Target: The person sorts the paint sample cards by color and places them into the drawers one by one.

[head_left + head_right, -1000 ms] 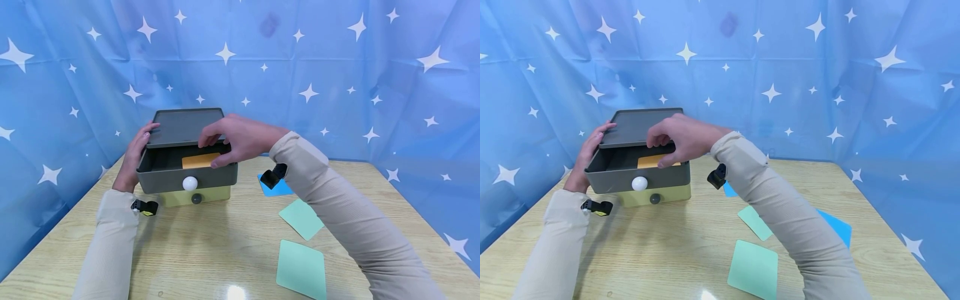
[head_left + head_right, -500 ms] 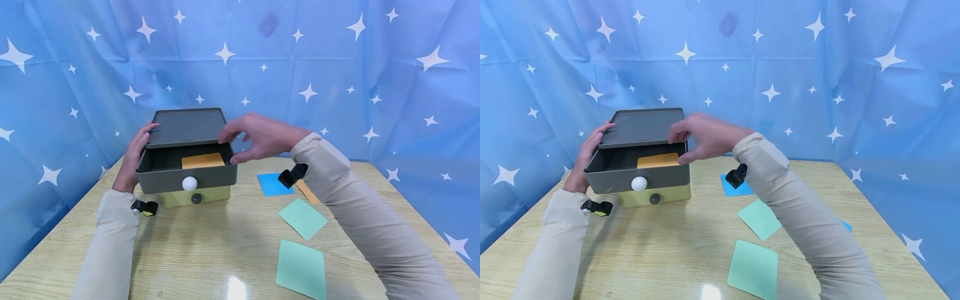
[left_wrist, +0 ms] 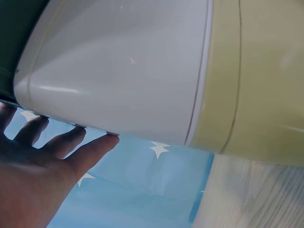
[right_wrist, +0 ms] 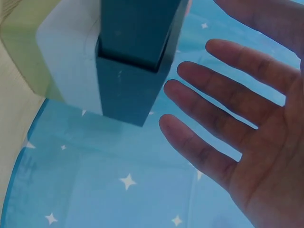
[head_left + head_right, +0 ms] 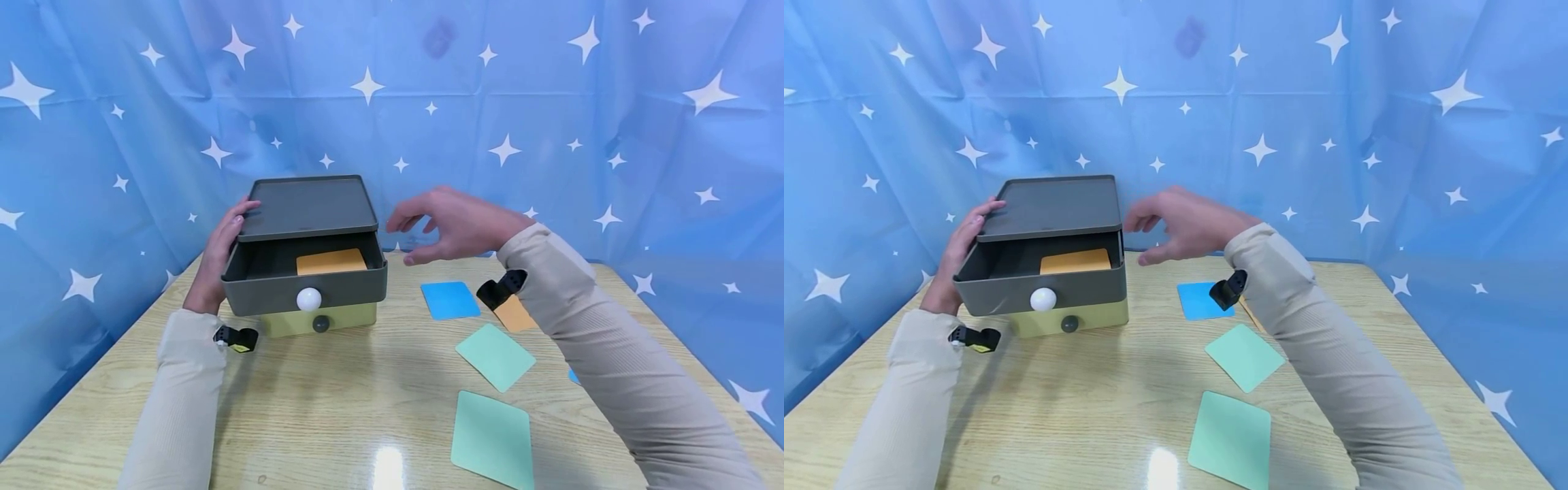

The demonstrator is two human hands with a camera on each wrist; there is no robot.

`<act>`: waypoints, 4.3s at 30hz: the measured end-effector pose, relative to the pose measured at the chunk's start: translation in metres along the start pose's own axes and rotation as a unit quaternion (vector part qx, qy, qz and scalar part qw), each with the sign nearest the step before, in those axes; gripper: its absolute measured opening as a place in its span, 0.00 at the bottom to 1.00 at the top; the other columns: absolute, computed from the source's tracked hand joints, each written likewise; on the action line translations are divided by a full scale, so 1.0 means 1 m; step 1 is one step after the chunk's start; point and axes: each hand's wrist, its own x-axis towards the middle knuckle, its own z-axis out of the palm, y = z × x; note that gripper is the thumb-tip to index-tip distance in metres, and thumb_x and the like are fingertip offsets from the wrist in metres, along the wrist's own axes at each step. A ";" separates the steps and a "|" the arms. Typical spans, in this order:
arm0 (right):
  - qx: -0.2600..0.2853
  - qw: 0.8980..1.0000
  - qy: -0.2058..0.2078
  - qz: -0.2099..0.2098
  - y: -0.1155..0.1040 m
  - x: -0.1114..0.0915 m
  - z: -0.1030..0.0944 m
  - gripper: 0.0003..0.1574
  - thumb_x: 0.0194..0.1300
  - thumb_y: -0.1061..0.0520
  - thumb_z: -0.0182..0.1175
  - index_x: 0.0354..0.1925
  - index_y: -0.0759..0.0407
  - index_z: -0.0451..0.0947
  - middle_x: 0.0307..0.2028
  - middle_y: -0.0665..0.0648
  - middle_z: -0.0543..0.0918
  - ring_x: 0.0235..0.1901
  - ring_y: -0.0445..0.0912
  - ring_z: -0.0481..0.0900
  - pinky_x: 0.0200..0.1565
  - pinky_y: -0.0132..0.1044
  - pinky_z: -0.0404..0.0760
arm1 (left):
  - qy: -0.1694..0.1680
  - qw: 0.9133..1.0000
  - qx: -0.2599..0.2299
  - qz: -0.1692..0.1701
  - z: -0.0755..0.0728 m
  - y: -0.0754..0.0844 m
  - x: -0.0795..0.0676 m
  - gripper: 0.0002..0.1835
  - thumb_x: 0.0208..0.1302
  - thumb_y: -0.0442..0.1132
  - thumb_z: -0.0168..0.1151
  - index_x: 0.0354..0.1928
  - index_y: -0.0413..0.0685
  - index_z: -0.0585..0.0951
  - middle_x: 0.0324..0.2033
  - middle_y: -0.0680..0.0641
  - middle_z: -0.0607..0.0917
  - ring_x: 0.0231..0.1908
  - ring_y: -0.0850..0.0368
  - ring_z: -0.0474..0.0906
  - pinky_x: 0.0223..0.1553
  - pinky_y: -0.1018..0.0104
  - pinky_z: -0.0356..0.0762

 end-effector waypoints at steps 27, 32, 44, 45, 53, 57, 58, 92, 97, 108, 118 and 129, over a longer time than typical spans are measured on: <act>-0.027 0.998 -0.016 0.060 0.041 -0.019 0.038 0.27 0.60 0.51 0.73 0.57 0.53 0.81 0.56 0.53 0.84 0.56 0.52 0.83 0.56 0.51 0.83 | -0.001 1.000 -0.005 -0.006 0.000 0.001 0.002 0.29 0.80 0.54 0.34 0.75 0.51 0.62 0.82 0.56 0.42 0.81 0.51 0.31 0.78 0.39 0.29; -0.016 0.997 -0.013 0.075 0.053 -0.023 0.050 0.27 0.60 0.53 0.73 0.57 0.55 0.81 0.56 0.55 0.85 0.56 0.53 0.83 0.54 0.52 0.83 | 0.000 1.000 -0.010 -0.007 0.000 0.001 0.002 0.29 0.80 0.53 0.34 0.75 0.52 0.62 0.82 0.56 0.41 0.81 0.50 0.30 0.78 0.39 0.29; 0.009 0.994 -0.036 0.103 0.082 -0.030 0.080 0.27 0.61 0.52 0.72 0.57 0.56 0.80 0.55 0.56 0.85 0.56 0.54 0.83 0.54 0.51 0.83 | 0.003 1.000 0.001 -0.005 -0.002 0.001 0.001 0.29 0.80 0.54 0.33 0.76 0.51 0.62 0.82 0.56 0.42 0.81 0.52 0.30 0.78 0.40 0.27; 0.012 0.994 -0.039 0.103 0.084 -0.031 0.084 0.27 0.61 0.52 0.72 0.57 0.57 0.79 0.55 0.57 0.85 0.55 0.54 0.83 0.54 0.51 0.83 | 0.004 1.000 0.002 -0.005 -0.002 0.001 0.001 0.29 0.80 0.54 0.33 0.76 0.51 0.62 0.82 0.56 0.42 0.81 0.52 0.30 0.78 0.40 0.27; 0.037 0.990 -0.059 0.119 0.100 -0.040 0.109 0.27 0.62 0.52 0.71 0.57 0.59 0.79 0.55 0.60 0.84 0.54 0.57 0.83 0.56 0.51 0.82 | 0.002 1.000 0.004 0.004 -0.002 -0.001 0.002 0.29 0.80 0.53 0.34 0.75 0.50 0.63 0.82 0.56 0.43 0.81 0.54 0.31 0.79 0.42 0.31; 0.050 0.988 -0.065 0.129 0.108 -0.043 0.119 0.28 0.62 0.51 0.71 0.57 0.61 0.78 0.56 0.62 0.84 0.54 0.58 0.83 0.57 0.52 0.81 | 0.002 1.000 0.007 -0.001 -0.002 -0.001 0.002 0.29 0.80 0.54 0.34 0.75 0.51 0.63 0.82 0.57 0.44 0.81 0.54 0.32 0.79 0.42 0.32; 0.050 0.988 -0.065 0.132 0.111 -0.044 0.121 0.28 0.63 0.51 0.70 0.57 0.61 0.78 0.55 0.62 0.84 0.54 0.57 0.83 0.57 0.52 0.81 | 0.001 1.000 0.007 -0.002 -0.002 -0.001 0.002 0.29 0.80 0.54 0.34 0.75 0.51 0.62 0.82 0.57 0.44 0.81 0.54 0.33 0.79 0.41 0.32; 0.002 0.978 -0.014 0.207 0.149 -0.081 0.142 0.35 0.62 0.49 0.70 0.62 0.64 0.74 0.61 0.68 0.78 0.57 0.65 0.78 0.54 0.57 0.80 | 0.001 1.000 -0.004 0.005 0.000 0.000 0.003 0.29 0.80 0.52 0.36 0.75 0.48 0.63 0.81 0.57 0.45 0.81 0.55 0.33 0.78 0.42 0.35; -0.005 0.973 -0.020 0.230 0.150 -0.083 0.143 0.41 0.62 0.46 0.71 0.66 0.64 0.70 0.64 0.72 0.73 0.60 0.67 0.74 0.57 0.60 0.76 | 0.003 1.000 -0.007 0.006 -0.001 0.000 0.002 0.28 0.80 0.52 0.35 0.75 0.48 0.63 0.82 0.56 0.44 0.81 0.54 0.33 0.79 0.42 0.35; -0.012 0.964 -0.033 0.264 0.154 -0.087 0.143 0.50 0.61 0.41 0.71 0.69 0.65 0.64 0.64 0.77 0.68 0.57 0.68 0.74 0.52 0.61 0.77 | 0.008 1.000 0.008 0.009 -0.001 -0.002 0.003 0.29 0.79 0.52 0.35 0.75 0.46 0.63 0.81 0.58 0.45 0.81 0.54 0.34 0.79 0.42 0.34; 0.006 0.950 -0.029 0.311 0.159 -0.094 0.144 0.62 0.61 0.34 0.68 0.76 0.64 0.51 0.67 0.83 0.57 0.65 0.81 0.57 0.54 0.72 0.70 | 0.001 1.000 0.003 0.003 -0.001 -0.002 0.004 0.29 0.80 0.52 0.35 0.75 0.49 0.62 0.81 0.59 0.44 0.81 0.54 0.33 0.78 0.41 0.35; -0.003 0.941 -0.033 0.338 0.169 -0.097 0.149 0.70 0.58 0.28 0.66 0.77 0.63 0.44 0.68 0.85 0.53 0.64 0.82 0.55 0.55 0.74 0.66 | 0.002 1.000 0.004 0.002 -0.001 -0.001 0.003 0.29 0.80 0.52 0.34 0.75 0.49 0.62 0.81 0.58 0.43 0.81 0.53 0.33 0.79 0.41 0.33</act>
